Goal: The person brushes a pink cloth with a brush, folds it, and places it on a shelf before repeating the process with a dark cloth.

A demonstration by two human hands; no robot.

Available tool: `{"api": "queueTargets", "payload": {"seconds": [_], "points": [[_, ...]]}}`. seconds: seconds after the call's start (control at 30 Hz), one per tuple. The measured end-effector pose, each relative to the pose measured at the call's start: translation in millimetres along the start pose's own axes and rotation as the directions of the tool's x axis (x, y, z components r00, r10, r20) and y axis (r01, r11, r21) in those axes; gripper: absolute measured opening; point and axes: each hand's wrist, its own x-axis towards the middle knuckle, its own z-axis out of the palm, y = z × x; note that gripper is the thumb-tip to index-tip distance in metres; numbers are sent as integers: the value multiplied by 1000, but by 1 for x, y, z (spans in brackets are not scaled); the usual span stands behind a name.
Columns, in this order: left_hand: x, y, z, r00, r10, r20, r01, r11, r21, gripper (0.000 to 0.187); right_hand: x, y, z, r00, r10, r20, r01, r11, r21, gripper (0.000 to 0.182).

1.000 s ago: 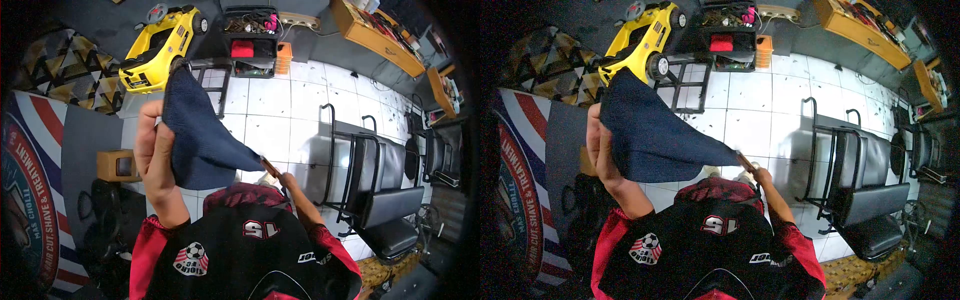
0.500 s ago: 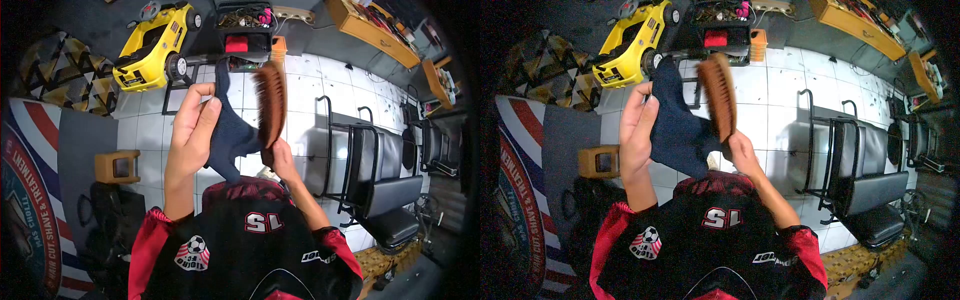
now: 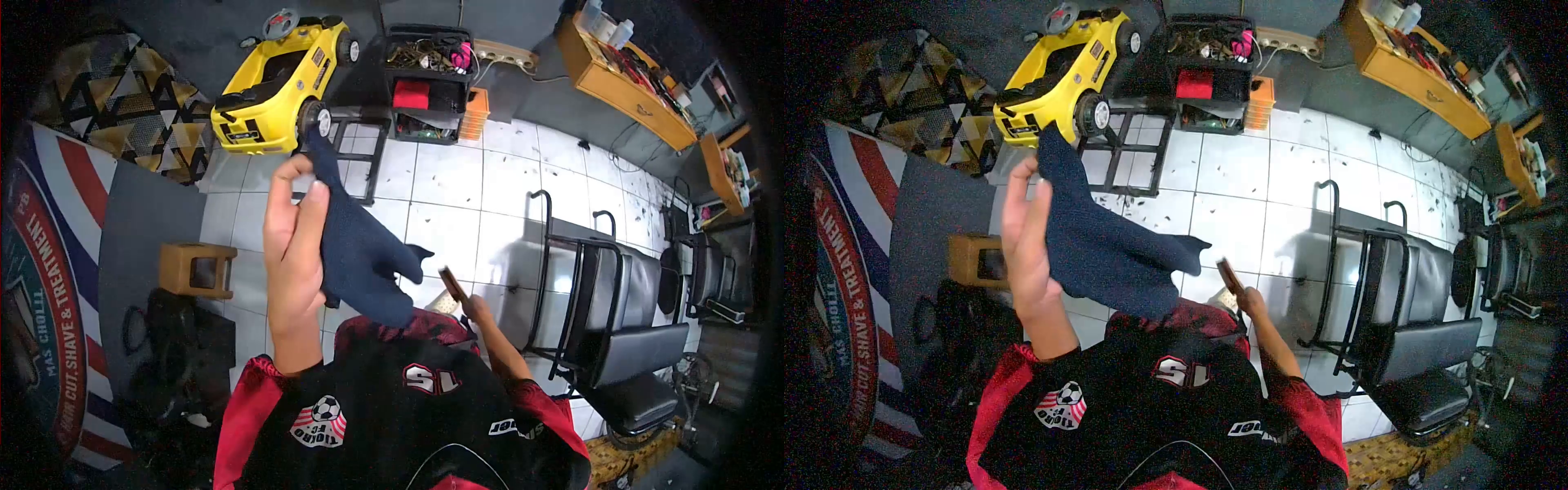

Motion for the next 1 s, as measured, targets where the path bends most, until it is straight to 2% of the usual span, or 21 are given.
{"api": "queueTargets", "payload": {"seconds": [0.03,0.07,0.1,0.13,0.2,0.23,0.3,0.33,0.43,0.47,0.57,0.6,0.67,0.7,0.73,0.77,0.8,0.87,0.93,0.97,1.0], "points": [[2,-5,8,997,0,-75,-3,999,-50,18,3,-11,-6,999,-48,-16,49,997,60,47],[6,-14,4,999,11,-42,-13,998,-55,17,5,-38,-19,995,-95,-36,98,988,119,49],[10,-28,-5,1000,22,-9,-23,998,-61,16,-17,-80,-46,974,-172,-146,208,934,292,48],[12,-37,-11,999,29,23,-28,998,-64,15,-54,-129,-81,939,-222,-263,322,837,442,46],[8,-38,-10,995,-58,84,62,997,-37,35,-108,-193,-130,949,-268,-167,289,521,803,42],[6,-34,-7,988,-74,136,72,997,21,42,-124,-207,-140,913,-345,-219,363,439,822,41],[4,-36,-3,970,-98,221,84,994,72,73,-157,-234,-157,817,-465,-342,505,289,813,41],[3,-39,-2,967,-65,246,50,996,69,76,-167,-242,-160,771,-510,-381,563,268,782,40],[3,-39,-2,940,10,341,-16,1000,14,83,-167,-248,-152,723,-576,-380,646,372,666,39],[4,-35,-6,937,20,349,-25,1000,8,83,-155,-240,-142,781,-556,-286,579,472,665,38],[10,-23,-14,934,97,344,-118,992,43,89,-96,-206,-87,841,-432,-325,536,591,603,36],[12,-19,-16,932,130,337,-160,985,64,93,-61,-176,-55,846,-374,-379,525,702,480,41],[14,-13,-22,924,74,376,-76,997,-10,98,-1,-111,-1,976,-182,-122,214,911,353,58],[13,-13,-20,928,67,366,-73,997,4,99,-22,-114,-25,998,-34,43,19,950,311,63],[11,-12,-16,933,60,355,-71,997,17,100,1,-76,4,991,-120,-63,131,968,212,67],[10,-11,-15,938,56,343,-71,997,31,101,23,-40,30,922,-311,-232,328,944,37,68],[13,-19,-20,914,102,393,-121,992,24,100,25,-42,27,970,-194,-144,219,958,187,67],[9,-28,-20,924,150,353,-201,973,113,98,25,-43,22,996,19,85,-54,899,434,66],[10,-35,-26,931,35,364,-98,983,158,97,3,-80,-18,998,-50,48,2,719,695,57],[10,-37,-28,929,-23,370,-48,983,180,96,-12,-109,-40,994,-49,-95,101,724,682,52],[10,-38,-27,931,-31,364,-25,989,147,96,-35,-140,-71,991,-109,-79,130,621,773,46]]}}
